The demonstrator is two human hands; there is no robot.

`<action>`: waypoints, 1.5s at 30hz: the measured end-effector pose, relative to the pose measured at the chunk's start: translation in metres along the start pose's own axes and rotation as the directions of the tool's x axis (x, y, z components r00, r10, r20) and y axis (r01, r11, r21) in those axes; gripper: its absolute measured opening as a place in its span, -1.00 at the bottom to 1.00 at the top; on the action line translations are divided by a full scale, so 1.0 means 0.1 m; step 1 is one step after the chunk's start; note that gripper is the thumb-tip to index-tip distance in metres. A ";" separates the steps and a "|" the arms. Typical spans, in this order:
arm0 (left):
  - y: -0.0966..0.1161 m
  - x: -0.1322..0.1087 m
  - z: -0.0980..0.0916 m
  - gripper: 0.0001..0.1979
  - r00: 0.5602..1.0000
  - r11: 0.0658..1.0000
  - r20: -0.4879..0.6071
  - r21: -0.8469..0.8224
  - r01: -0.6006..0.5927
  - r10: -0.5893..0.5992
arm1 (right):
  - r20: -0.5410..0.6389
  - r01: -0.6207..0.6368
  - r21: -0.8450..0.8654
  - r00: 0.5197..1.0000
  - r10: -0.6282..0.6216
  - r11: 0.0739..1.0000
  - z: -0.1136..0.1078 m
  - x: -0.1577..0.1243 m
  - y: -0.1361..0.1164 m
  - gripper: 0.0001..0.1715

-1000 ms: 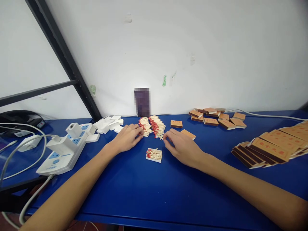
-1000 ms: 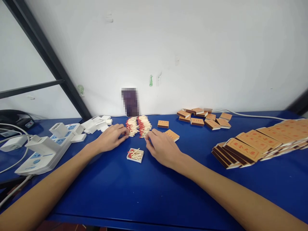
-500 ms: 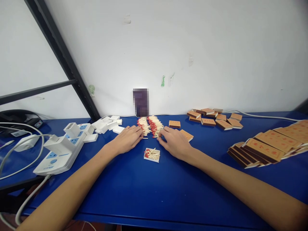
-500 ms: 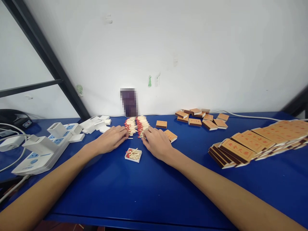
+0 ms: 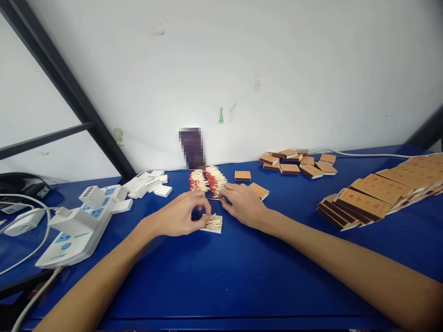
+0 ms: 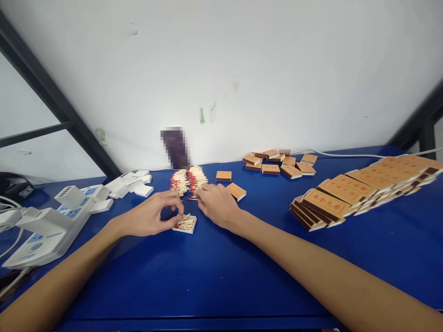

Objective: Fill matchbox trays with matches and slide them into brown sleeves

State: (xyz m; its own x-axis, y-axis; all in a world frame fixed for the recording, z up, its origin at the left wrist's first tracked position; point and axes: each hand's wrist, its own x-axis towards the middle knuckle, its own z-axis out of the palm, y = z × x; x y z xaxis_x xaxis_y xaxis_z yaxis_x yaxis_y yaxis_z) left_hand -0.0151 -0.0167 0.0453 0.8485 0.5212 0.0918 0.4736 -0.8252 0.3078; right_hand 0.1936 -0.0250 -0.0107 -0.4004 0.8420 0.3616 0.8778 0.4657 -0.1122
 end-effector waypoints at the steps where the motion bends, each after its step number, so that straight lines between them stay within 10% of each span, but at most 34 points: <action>1: -0.03 0.00 0.00 -0.88 0.999 1.000 -0.039 0.017 0.012 -0.012 | 0.005 0.010 0.011 1.000 -0.010 1.000 0.00 0.00 0.00 -0.87; 5: -0.27 0.00 0.00 -0.85 0.987 0.972 -0.144 0.213 0.097 -0.067 | 0.029 0.030 0.049 0.999 -0.031 0.998 0.00 0.01 0.03 -0.86; 13: -0.54 -0.01 0.07 -0.76 0.997 0.882 -0.026 0.467 0.071 -0.067 | 0.067 0.077 0.112 0.994 -0.084 0.991 -0.12 -0.09 -0.01 -0.84; 27: -0.07 -0.04 -0.01 -0.79 0.998 0.999 0.061 -0.041 -0.005 0.007 | -0.032 0.046 0.329 0.999 -0.037 0.943 -0.19 -0.23 -0.10 -0.80; 38: -0.40 0.01 0.10 -0.82 0.980 0.875 -0.177 0.457 0.162 -0.089 | 0.139 -0.094 -0.022 0.986 0.096 0.995 -0.04 -0.02 0.00 -0.79; 45: -0.35 0.01 0.09 -0.78 0.990 0.966 -0.129 0.243 0.086 -0.056 | 0.155 -0.123 -0.036 0.980 0.127 0.992 -0.05 -0.02 0.00 -0.80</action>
State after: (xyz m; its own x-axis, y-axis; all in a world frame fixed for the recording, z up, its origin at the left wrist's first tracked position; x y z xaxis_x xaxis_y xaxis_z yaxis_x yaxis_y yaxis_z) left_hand -0.0282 0.0108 0.0264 0.7833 0.5899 0.1959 0.5877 -0.8055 0.0756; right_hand 0.1961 -0.0279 -0.0066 -0.3217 0.9263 0.1964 0.9293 0.3486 -0.1222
